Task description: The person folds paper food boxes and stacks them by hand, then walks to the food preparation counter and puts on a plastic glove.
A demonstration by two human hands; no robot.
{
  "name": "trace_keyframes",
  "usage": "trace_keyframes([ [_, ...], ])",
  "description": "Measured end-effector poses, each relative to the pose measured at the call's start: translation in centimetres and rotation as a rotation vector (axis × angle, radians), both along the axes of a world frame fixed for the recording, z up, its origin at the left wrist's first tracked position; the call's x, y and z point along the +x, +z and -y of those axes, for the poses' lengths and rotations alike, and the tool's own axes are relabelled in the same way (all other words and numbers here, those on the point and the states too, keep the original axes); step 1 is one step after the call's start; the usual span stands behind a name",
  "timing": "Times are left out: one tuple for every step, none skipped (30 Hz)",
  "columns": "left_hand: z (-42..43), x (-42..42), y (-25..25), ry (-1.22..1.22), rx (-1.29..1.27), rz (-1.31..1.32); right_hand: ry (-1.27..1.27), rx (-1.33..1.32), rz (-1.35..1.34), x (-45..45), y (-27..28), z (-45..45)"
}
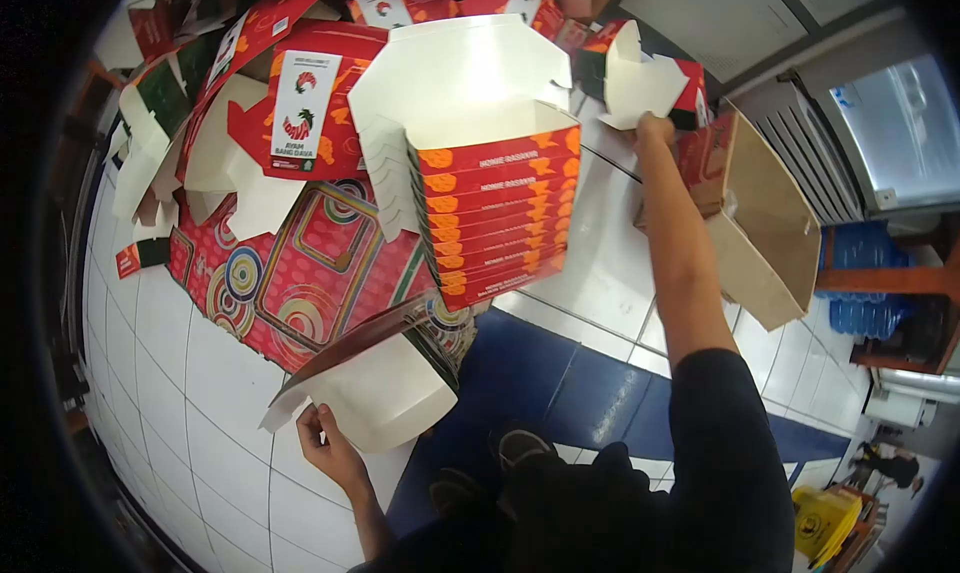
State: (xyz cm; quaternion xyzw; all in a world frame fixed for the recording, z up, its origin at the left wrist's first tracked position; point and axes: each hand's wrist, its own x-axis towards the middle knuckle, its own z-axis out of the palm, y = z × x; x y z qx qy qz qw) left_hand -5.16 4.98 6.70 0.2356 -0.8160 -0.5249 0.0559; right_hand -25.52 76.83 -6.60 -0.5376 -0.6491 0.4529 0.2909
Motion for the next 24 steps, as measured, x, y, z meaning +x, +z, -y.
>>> trace_keyframes([
  [0.3, 0.1, 0.0, -0.010, -0.020, 0.026, 0.054, 0.333, 0.095, 0.5, -0.3, -0.6],
  [0.6, 0.2, -0.3, 0.008, -0.030, 0.032, 0.037, 0.595, 0.214, 1.1, 2.2, 0.6],
  [0.9, 0.3, -0.9, 0.012, -0.035, -0.042, 0.025, 0.856, 0.333, 1.5, 4.7, 1.7],
  [1.2, 0.6, -1.1, 0.019, -0.047, -0.109, 0.136, 0.954, 0.117, 2.2, 4.4, -1.4],
  [1.4, 1.0, -0.9, 0.052, -0.075, -0.085, 0.198, 0.980, 0.174, 4.0, 12.5, 7.7],
  [1.5, 1.2, -0.5, 0.042, -0.147, -0.134, 0.226, 1.159, 0.133, 4.6, 13.0, 5.1],
  [1.7, 1.3, -0.1, 0.029, -0.221, -0.180, 0.226, 1.226, 0.116, 5.3, 15.3, 4.5],
  [1.8, 1.7, 0.4, 0.015, -0.255, -0.197, 0.224, 1.294, 0.092, 6.5, 17.4, 3.5],
  [1.7, 1.9, 0.8, -0.003, -0.284, -0.213, 0.218, 1.270, 0.050, 7.5, 20.0, 3.9],
  [1.5, 1.9, 1.3, -0.064, -0.263, -0.286, 0.228, 1.234, 0.002, 8.7, 22.6, 5.0],
  [1.2, 1.8, 1.8, -0.126, -0.241, -0.362, 0.244, 1.198, -0.044, 10.1, 25.0, 6.0],
  [0.9, 1.4, 2.5, -0.207, -0.178, -0.386, 0.260, 1.168, -0.088, 11.4, 27.3, 6.9],
  [0.7, 1.3, 3.3, -0.288, -0.114, -0.413, 0.284, 1.142, -0.127, 12.8, 29.5, 8.1],
  [0.1, 1.4, 3.8, -0.277, 0.128, -0.375, 0.306, 1.131, -0.161, 14.4, 31.7, 9.5],
  [-0.4, 1.5, 4.2, -0.265, 0.376, -0.350, 0.330, 1.130, -0.193, 15.9, 33.9, 11.2],
  [-0.6, 1.4, 5.1, -0.317, 0.534, -0.315, 0.357, 1.151, -0.209, 17.2, 36.0, 13.1],
  [-0.6, 1.5, 6.0, -0.374, 0.692, -0.283, 0.387, 1.189, -0.206, 18.5, 37.6, 15.2],
  [-0.7, 1.7, 6.8, -0.439, 0.796, -0.263, 0.418, 1.255, -0.167, 19.6, 39.2, 17.6],
  [-0.5, 2.0, 7.6, -0.508, 0.898, -0.244, 0.474, 1.336, -0.101, 20.4, 40.1, 20.4],
  [-0.2, 2.2, 8.8, -0.596, 0.957, -0.196, 0.583, 1.368, -0.089, 20.9, 40.6, 23.2],
  [0.1, 2.5, 9.5, -0.681, 0.981, -0.181, 0.853, 1.241, -0.184, 21.0, 39.6, 26.5],
  [0.4, 2.9, 10.3, -0.708, 1.007, -0.131, 1.120, 1.040, -0.275, 21.1, 38.6, 29.8],
  [0.6, 3.4, 11.1, -0.738, 1.035, -0.078, 1.341, 0.809, -0.327, 21.1, 37.6, 33.0],
  [0.7, 4.1, 10.8, -0.705, 1.041, -0.092, 1.455, 1.064, -0.246, 20.8, 37.5, 37.3],
])
